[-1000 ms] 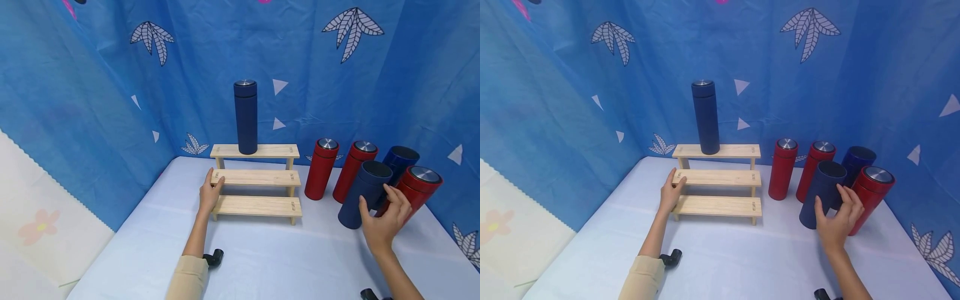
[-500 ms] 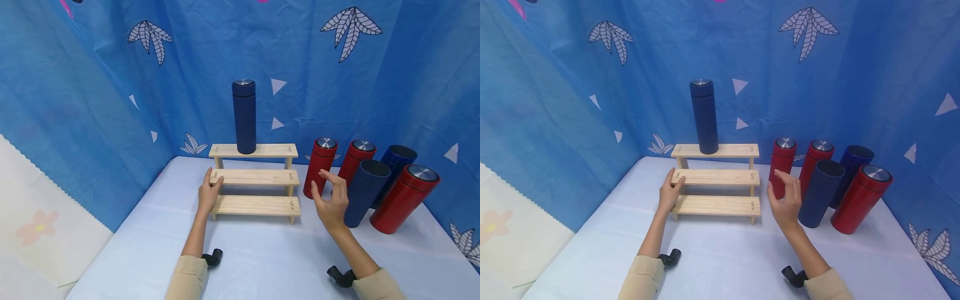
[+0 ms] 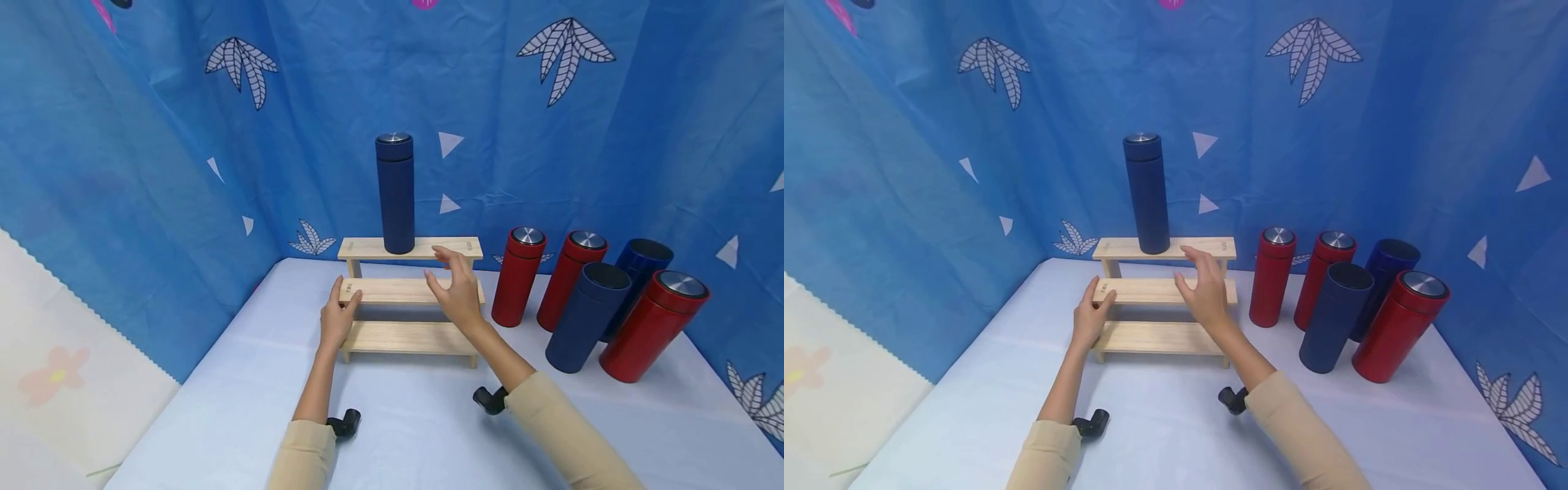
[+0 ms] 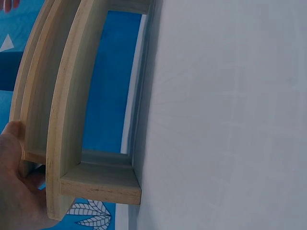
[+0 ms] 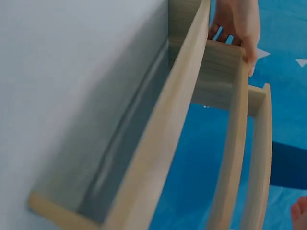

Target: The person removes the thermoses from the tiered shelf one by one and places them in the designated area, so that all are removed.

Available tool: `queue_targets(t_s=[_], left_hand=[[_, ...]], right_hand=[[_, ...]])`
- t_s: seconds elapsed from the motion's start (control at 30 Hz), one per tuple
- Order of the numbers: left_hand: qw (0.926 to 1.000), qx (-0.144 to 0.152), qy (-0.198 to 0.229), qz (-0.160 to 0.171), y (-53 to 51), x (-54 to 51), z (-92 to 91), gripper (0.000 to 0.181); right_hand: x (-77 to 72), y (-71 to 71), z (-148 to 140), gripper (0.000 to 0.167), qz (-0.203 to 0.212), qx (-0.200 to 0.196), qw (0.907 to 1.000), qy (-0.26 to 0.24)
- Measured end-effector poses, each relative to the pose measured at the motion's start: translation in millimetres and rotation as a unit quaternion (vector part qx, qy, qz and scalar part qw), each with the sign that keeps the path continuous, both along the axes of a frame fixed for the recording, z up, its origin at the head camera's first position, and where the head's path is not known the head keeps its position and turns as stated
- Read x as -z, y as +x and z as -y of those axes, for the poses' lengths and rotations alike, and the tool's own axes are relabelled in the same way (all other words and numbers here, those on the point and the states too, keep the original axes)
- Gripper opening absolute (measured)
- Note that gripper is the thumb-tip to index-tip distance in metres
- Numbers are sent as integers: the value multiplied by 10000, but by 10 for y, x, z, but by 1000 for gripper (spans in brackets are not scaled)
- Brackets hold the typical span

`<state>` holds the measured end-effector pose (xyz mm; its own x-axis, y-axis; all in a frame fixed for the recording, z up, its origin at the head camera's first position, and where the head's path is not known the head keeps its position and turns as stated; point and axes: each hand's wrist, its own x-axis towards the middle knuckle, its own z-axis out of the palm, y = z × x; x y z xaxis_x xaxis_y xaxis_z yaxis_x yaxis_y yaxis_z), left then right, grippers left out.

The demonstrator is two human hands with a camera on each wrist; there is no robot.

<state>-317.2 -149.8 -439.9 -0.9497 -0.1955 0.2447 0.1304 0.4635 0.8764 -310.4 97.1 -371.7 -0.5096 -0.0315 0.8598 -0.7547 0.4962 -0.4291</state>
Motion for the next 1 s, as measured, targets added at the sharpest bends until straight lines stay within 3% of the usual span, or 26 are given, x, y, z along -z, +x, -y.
queue_targets(t_s=[0.2, 0.43, 0.6, 0.77, 1.0], left_hand=[[10000, 12, -35, 71, -5, 33, 13, 77], [9999, -41, -92, -77, -19, 39, 12, 77], [9999, -49, -98, -67, -22, 39, 1, 76], [10000, -36, -38, -64, -21, 37, -7, 75], [10000, -62, -28, -58, -23, 40, 0, 74]], right_hand=[[-288, -205, 240, 60, 190, -1, 9981, 581], [-755, -462, 380, 82, 176, 56, 9989, 439], [-956, -601, 402, 95, 680, 20, 9973, 288], [-978, -693, 423, 104, 1433, 42, 9891, 329], [-774, -790, 514, 112, 2071, -397, 9770, 322]])
